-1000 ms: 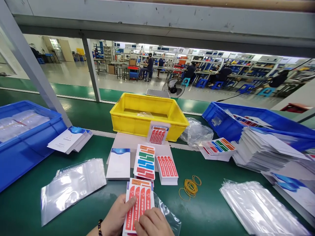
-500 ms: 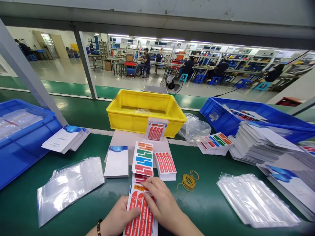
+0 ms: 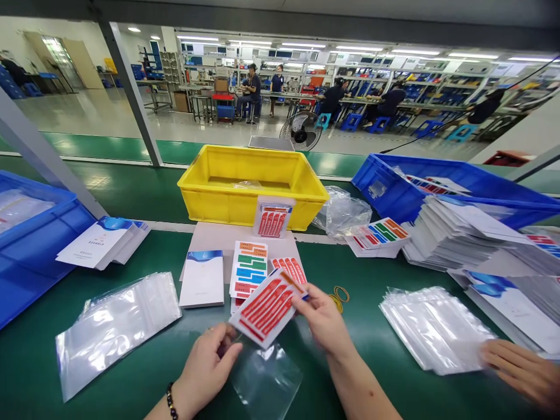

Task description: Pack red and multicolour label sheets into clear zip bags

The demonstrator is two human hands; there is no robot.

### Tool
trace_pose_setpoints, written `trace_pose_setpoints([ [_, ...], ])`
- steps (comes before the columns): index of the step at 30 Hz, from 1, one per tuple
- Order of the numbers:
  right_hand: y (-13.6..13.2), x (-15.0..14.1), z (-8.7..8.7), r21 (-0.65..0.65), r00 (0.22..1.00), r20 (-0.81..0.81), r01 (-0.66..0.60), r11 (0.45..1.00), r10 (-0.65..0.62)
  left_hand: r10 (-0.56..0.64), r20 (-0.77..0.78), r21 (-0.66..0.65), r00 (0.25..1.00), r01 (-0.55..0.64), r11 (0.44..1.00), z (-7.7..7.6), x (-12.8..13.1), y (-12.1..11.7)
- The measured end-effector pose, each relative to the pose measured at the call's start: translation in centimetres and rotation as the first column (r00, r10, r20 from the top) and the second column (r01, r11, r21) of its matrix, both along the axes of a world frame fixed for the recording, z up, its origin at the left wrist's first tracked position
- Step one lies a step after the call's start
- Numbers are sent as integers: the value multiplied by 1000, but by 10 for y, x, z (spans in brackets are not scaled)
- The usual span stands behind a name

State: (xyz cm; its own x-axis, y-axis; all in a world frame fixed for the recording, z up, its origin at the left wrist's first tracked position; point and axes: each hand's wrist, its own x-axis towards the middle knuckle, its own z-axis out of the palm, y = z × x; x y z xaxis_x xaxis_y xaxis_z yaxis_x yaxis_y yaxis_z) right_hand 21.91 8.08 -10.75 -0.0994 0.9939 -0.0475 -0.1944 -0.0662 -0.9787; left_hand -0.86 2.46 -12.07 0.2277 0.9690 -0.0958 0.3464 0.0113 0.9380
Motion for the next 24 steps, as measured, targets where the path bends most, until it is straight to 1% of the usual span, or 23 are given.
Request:
trace_pose_setpoints([
  [1,3,4,1,9,995,-43,90,996,-89,-33,-75,71,997,38,997,1,0,0],
  [2,5,7,1,10,984,-81,158,987,-157,-88,-131,138,987,106,985,4,1,-1],
  [3,6,9,2,4,975,-109,197,980,-195,-158,-175,194,972,192,962,8,3,-1],
  [5,6,9,2,-12,972,-133,194,981,-194,-277,-244,256,930,337,906,19,8,1],
  [6,5,8,3,-15,977,-128,168,986,-169,-304,-273,264,913,376,888,25,10,3],
  [7,4,7,3,-15,984,-112,135,991,-136,-319,-292,257,901,396,882,29,13,6],
  [9,3,6,5,-8,995,-62,79,997,-80,-331,-277,210,902,393,895,35,16,13],
  [11,3,7,6,5,998,-15,60,998,-60,-327,-190,152,926,356,922,35,17,19],
  [14,6,10,7,15,999,29,37,999,-37,-287,-15,80,958,287,954,28,17,24],
  [17,6,11,4,5,995,88,-37,999,36,-261,105,44,960,258,965,20,17,25],
  [19,6,11,1,-4,987,134,-92,996,92,-270,147,23,951,270,963,18,16,25],
  [21,6,11,-1,-18,979,169,-114,993,116,-290,163,2,943,293,956,16,16,25],
  [24,7,14,-1,-49,979,190,-70,996,78,-303,144,3,942,306,952,15,15,24],
])
